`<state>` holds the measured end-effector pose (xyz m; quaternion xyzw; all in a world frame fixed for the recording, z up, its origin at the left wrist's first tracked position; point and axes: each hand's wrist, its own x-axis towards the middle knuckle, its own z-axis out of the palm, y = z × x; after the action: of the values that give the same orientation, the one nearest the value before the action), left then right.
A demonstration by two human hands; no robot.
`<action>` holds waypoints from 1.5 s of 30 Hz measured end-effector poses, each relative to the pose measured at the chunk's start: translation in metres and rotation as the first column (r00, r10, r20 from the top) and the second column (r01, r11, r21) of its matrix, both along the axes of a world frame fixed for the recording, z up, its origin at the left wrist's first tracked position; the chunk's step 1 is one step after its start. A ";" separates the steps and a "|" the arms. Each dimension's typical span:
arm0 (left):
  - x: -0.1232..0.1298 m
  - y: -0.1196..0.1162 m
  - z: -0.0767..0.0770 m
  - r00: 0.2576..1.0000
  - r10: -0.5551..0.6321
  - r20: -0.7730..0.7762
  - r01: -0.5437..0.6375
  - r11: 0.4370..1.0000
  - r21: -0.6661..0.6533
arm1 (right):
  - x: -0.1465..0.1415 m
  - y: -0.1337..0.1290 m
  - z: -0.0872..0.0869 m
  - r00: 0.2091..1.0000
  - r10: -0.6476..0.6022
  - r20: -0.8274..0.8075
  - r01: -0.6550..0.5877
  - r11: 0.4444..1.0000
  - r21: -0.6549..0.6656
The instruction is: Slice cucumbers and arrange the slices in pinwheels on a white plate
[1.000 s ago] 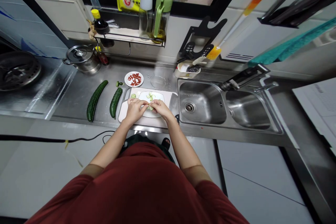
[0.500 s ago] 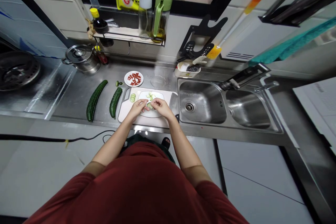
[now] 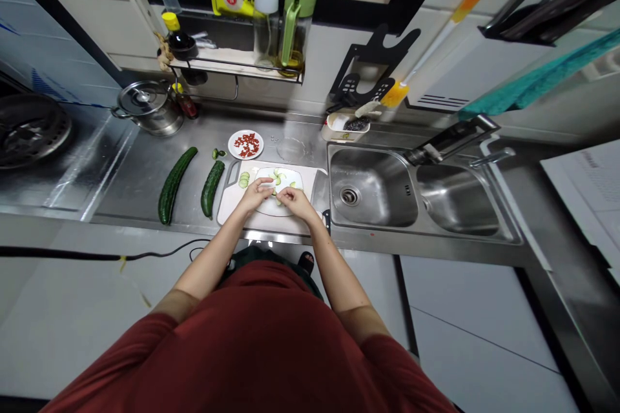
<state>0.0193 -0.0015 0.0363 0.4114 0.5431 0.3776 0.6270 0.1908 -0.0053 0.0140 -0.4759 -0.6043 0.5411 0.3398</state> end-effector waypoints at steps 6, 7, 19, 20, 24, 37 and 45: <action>-0.002 0.005 -0.026 0.999 -0.050 0.017 0.049 0.998 0.036 | 0.001 -0.003 -0.016 1.000 0.015 0.025 -0.014 0.999 -0.051; -0.003 0.005 -0.030 0.998 -0.063 0.007 0.062 0.998 0.031 | 0.001 -0.003 -0.019 0.999 0.017 0.033 -0.015 0.998 -0.061; -0.010 0.016 -0.064 0.893 -0.250 -0.374 0.294 0.954 0.066 | -0.006 -0.006 -0.042 0.916 0.065 0.396 -0.036 0.996 -0.081; -0.010 0.016 -0.065 0.867 -0.253 -0.430 0.313 0.947 0.074 | -0.007 -0.007 -0.040 0.896 0.066 0.440 -0.042 0.997 -0.065; -0.007 0.014 -0.063 0.756 -0.276 -0.594 0.412 0.905 0.103 | -0.012 -0.011 -0.031 0.808 0.069 0.586 -0.066 0.997 -0.028; 0.001 0.000 -0.047 0.538 -0.218 -0.814 0.524 0.843 0.121 | -0.020 -0.021 -0.017 0.630 0.061 0.774 -0.085 0.996 -0.009; 0.001 -0.005 -0.049 0.468 -0.202 -0.860 0.549 0.830 0.103 | -0.022 -0.029 -0.016 0.593 0.027 0.805 -0.149 0.986 0.076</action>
<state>0.0208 -0.0065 -0.0131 0.7582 0.5826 0.0852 0.2801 0.1686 -0.0347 -0.0025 -0.6130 -0.7506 0.2438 0.0367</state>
